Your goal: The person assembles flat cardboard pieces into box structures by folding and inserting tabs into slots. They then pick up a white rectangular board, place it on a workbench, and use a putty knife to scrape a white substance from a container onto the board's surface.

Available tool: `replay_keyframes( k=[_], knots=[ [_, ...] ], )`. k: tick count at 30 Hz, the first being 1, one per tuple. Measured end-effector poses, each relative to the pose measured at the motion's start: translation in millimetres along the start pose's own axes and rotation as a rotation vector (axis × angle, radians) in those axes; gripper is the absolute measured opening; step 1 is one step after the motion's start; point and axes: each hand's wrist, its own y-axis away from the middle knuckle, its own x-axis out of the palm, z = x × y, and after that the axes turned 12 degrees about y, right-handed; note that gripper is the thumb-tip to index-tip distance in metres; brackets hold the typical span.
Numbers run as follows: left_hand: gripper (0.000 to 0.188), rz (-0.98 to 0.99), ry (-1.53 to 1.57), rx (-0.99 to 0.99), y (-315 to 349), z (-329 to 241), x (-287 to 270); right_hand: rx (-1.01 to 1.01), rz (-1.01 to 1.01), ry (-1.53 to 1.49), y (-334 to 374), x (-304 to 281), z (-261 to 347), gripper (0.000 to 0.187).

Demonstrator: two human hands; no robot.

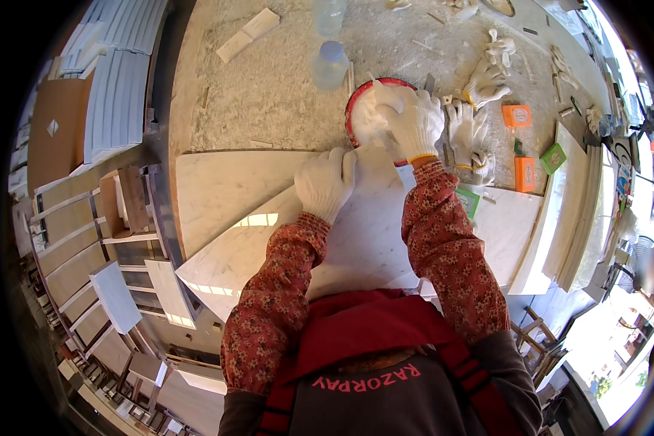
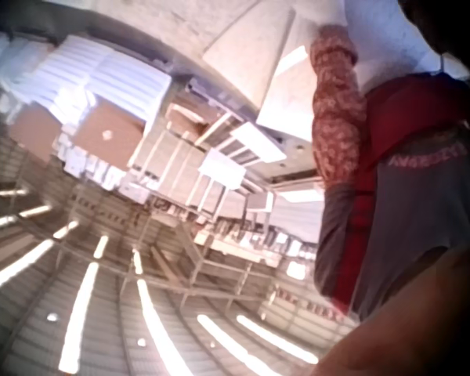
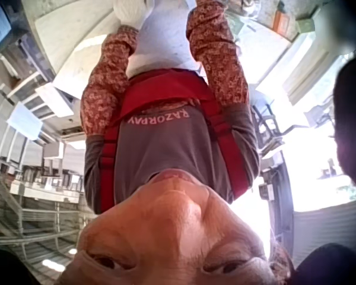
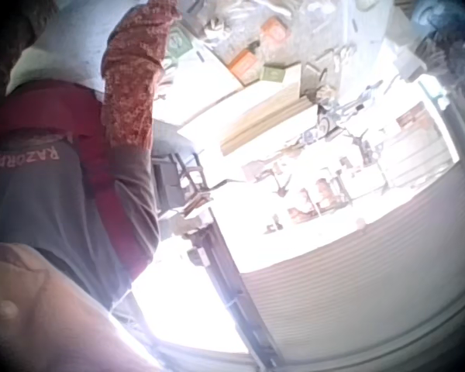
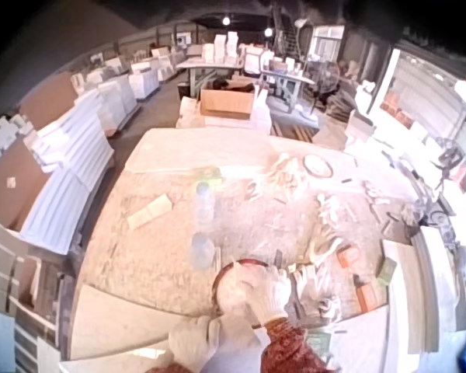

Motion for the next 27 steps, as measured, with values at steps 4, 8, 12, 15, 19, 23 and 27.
replay_keyframes(
  k=[4,8,12,15,19,23,27],
  knots=[
    [0.026,0.016,0.008,-0.034,0.2,0.0,1.4,0.034,0.087,-0.117,-5.9,0.1,10.5,0.041],
    [0.026,-0.006,0.005,-0.012,3.5,3.4,4.0,0.122,0.125,-0.381,24.1,-19.9,0.4,0.043],
    [0.026,-0.028,-0.002,-0.023,3.5,2.5,2.4,0.111,0.148,-0.668,73.1,-47.0,-16.1,0.037],
    [0.026,-0.028,-0.018,-0.008,3.4,3.6,4.1,0.036,0.069,-0.736,101.9,-54.1,-23.8,0.034],
    [0.027,-0.011,-0.043,-0.006,3.0,2.0,2.3,-0.023,0.041,-0.762,115.0,-55.8,-26.6,0.03],
    [0.027,-0.039,-0.022,0.008,2.8,1.5,2.1,-0.036,0.027,-0.825,115.5,-50.1,-27.0,0.028],
    [0.027,-0.031,-0.037,0.001,2.7,0.5,0.7,-0.044,0.097,-0.692,114.4,-60.6,-25.8,0.03]
  ],
)
